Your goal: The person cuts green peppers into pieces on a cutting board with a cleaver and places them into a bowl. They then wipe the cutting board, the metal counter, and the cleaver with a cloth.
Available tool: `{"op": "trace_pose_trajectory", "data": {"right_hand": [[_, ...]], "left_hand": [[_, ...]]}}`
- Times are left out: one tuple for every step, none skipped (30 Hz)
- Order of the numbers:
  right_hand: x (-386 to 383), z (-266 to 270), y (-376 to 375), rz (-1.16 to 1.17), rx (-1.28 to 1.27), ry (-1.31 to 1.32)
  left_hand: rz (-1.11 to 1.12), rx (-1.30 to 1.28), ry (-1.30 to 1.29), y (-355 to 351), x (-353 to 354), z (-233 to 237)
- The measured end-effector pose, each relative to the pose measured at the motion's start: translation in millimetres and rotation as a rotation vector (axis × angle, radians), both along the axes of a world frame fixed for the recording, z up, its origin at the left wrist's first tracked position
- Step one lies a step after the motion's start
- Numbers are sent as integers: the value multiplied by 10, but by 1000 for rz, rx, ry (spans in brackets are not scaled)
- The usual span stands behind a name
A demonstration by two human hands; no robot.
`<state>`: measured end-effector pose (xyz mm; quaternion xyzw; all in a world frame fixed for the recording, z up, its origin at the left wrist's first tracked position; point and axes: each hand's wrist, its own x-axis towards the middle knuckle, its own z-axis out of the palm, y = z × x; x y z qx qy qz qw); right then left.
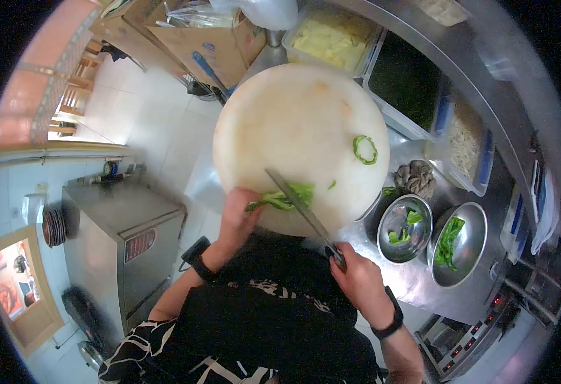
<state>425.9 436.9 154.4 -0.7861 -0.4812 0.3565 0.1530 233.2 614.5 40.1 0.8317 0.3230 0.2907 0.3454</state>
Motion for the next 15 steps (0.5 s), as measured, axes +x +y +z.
{"op": "trace_pose_trajectory", "data": {"right_hand": [[-11,-85,24,1,-1,2],[-21,-176,46,-2,28,-11],[-23,-247,62,-4,58,-25],[11,-290,62,-34,80,17],[15,-288,65,-30,83,17],[10,-275,59,-148,77,76],[7,-255,49,-268,70,133],[-6,-204,6,-324,6,166],[-36,-139,-37,-326,4,166],[-80,-64,-84,-318,2,183],[-119,-3,-109,-311,2,200],[-151,36,-117,-238,80,173],[-187,56,-95,-238,78,171],[-228,69,-59,-228,43,172],[-253,69,-25,-218,8,174]], "left_hand": [[1,-1,2,-16,-3,5],[23,-5,11,-29,0,16],[46,-8,19,-43,10,26],[49,-2,17,-64,24,40],[76,-9,12,-106,32,56],[99,-19,7,-150,41,65],[99,-19,7,-190,59,58],[121,-39,3,-228,81,46],[143,-60,-2,-251,89,37],[139,-65,-2,-261,88,34],[129,-76,7,-255,95,28],[121,-85,17,-254,104,21],[121,-87,16,-262,110,21],[114,-81,36,-267,116,28],[107,-73,57,-274,125,36]]}}
